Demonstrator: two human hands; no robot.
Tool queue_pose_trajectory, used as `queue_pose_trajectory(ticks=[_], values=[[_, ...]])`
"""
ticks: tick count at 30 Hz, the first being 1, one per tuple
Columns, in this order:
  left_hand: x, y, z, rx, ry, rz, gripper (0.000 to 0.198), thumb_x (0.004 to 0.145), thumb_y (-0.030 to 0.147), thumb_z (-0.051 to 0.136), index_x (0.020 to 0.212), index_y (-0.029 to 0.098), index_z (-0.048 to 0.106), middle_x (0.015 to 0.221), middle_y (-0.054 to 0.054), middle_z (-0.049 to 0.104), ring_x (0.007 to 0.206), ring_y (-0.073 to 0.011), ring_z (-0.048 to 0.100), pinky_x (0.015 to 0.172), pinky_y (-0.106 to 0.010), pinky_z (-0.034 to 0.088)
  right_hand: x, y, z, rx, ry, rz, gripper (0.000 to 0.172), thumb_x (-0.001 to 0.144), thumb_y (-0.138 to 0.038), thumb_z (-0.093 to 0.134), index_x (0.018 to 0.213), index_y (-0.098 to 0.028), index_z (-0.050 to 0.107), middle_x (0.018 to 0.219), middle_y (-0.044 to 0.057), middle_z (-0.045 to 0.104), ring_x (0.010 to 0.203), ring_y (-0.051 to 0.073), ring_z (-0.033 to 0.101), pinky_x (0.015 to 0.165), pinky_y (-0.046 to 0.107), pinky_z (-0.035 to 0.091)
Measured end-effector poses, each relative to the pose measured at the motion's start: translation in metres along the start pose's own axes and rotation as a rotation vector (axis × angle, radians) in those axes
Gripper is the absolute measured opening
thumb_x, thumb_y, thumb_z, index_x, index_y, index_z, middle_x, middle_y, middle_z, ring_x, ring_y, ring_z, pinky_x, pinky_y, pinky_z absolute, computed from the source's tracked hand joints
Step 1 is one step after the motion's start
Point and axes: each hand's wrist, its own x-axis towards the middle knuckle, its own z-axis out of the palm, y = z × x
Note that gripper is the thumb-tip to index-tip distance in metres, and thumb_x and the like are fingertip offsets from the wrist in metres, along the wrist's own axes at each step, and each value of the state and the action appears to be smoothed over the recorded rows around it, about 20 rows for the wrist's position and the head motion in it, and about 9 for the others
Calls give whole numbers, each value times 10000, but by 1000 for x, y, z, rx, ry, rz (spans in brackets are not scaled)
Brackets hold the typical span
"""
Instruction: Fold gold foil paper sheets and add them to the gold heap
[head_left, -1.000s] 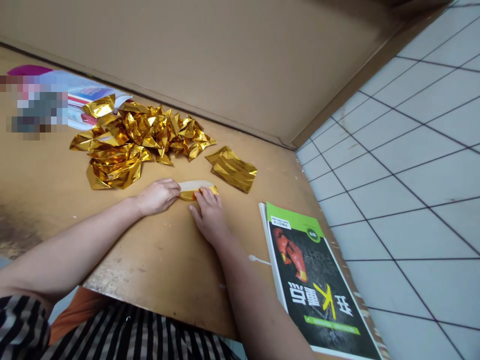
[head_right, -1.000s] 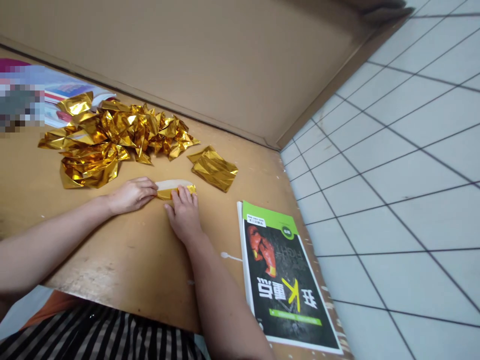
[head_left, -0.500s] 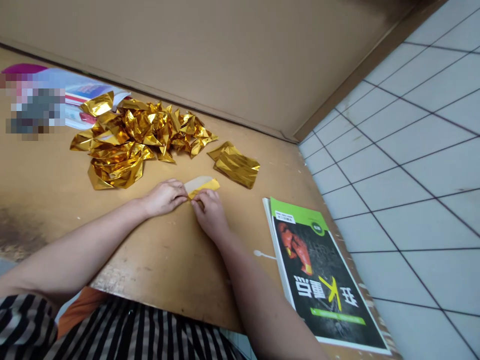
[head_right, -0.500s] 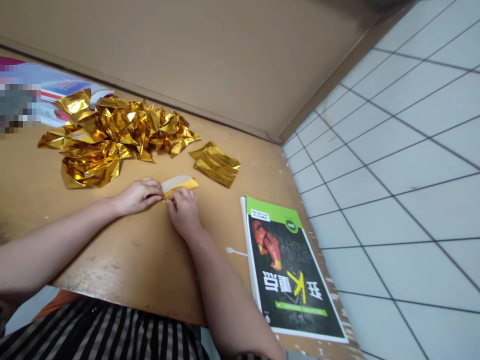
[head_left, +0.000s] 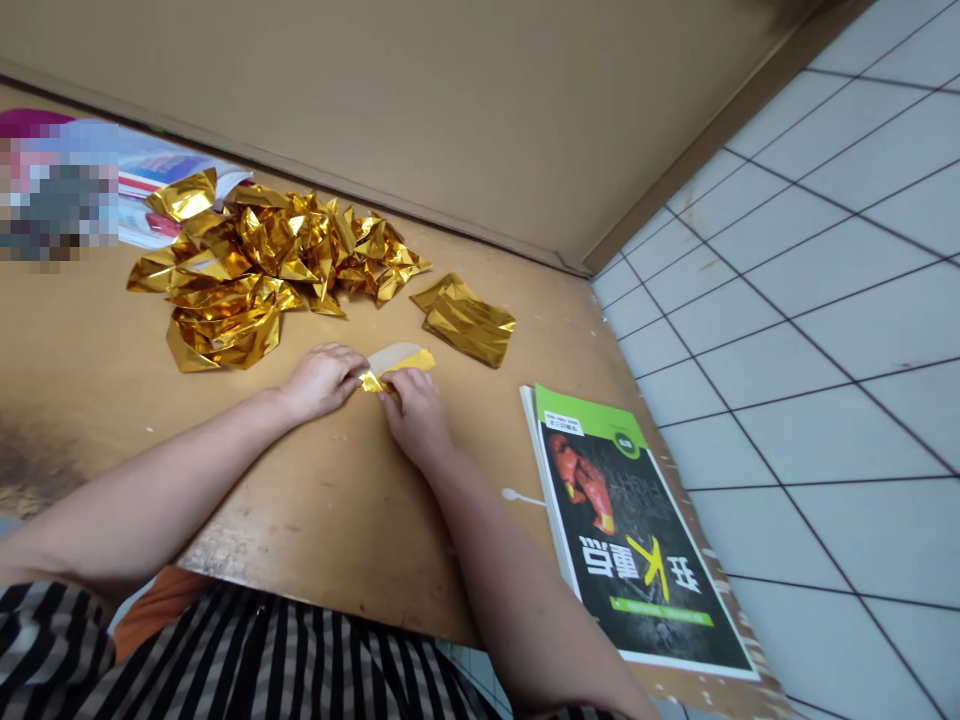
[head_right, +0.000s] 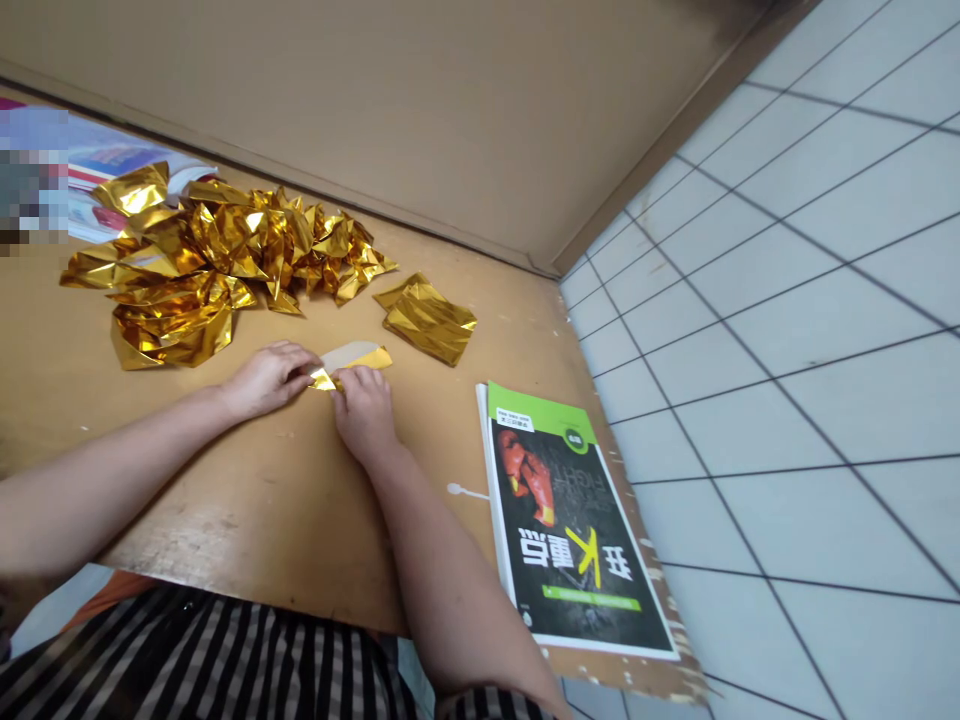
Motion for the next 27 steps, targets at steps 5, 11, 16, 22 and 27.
queue_pose_trajectory(ticks=[5, 11, 16, 22, 27], values=[[0, 0, -2, -3, 9, 20, 185, 827, 161, 569, 972, 199, 678, 857, -49, 695, 851, -215, 642, 817, -358, 522, -5, -3, -3, -76, -9, -151, 356, 957, -218, 392, 1167, -227, 679, 1045, 106, 627, 1002, 238, 520, 880, 369, 411], [0, -3, -1, -13, -1, 43, 163, 832, 156, 575, 946, 190, 688, 872, -57, 692, 861, -213, 638, 834, -365, 521, -6, 0, 0, -133, 15, -175, 341, 965, -269, 423, 1170, -226, 692, 1058, 118, 623, 995, 244, 512, 866, 390, 396], [-1, -9, 0, -32, -3, 54, 168, 847, 156, 568, 944, 193, 701, 867, -55, 687, 854, -204, 629, 828, -352, 519, -9, 9, 0, -122, 83, -206, 303, 955, -251, 457, 1113, -238, 715, 1030, 109, 629, 978, 239, 518, 864, 390, 387], [-2, -1, -3, 54, -5, 164, 262, 896, 132, 482, 1006, 187, 712, 905, -77, 682, 876, -204, 608, 819, -338, 523, -9, 14, -3, -132, 94, -236, 308, 958, -251, 440, 1080, -217, 721, 999, 112, 633, 951, 242, 518, 870, 402, 380], [-3, 7, -3, 160, -113, 295, 321, 875, 72, 459, 1031, 194, 713, 968, -77, 684, 934, -199, 596, 860, -331, 522, -9, 10, -4, -135, 73, -239, 304, 949, -247, 436, 1073, -221, 713, 1026, 115, 625, 974, 248, 507, 878, 414, 376]])
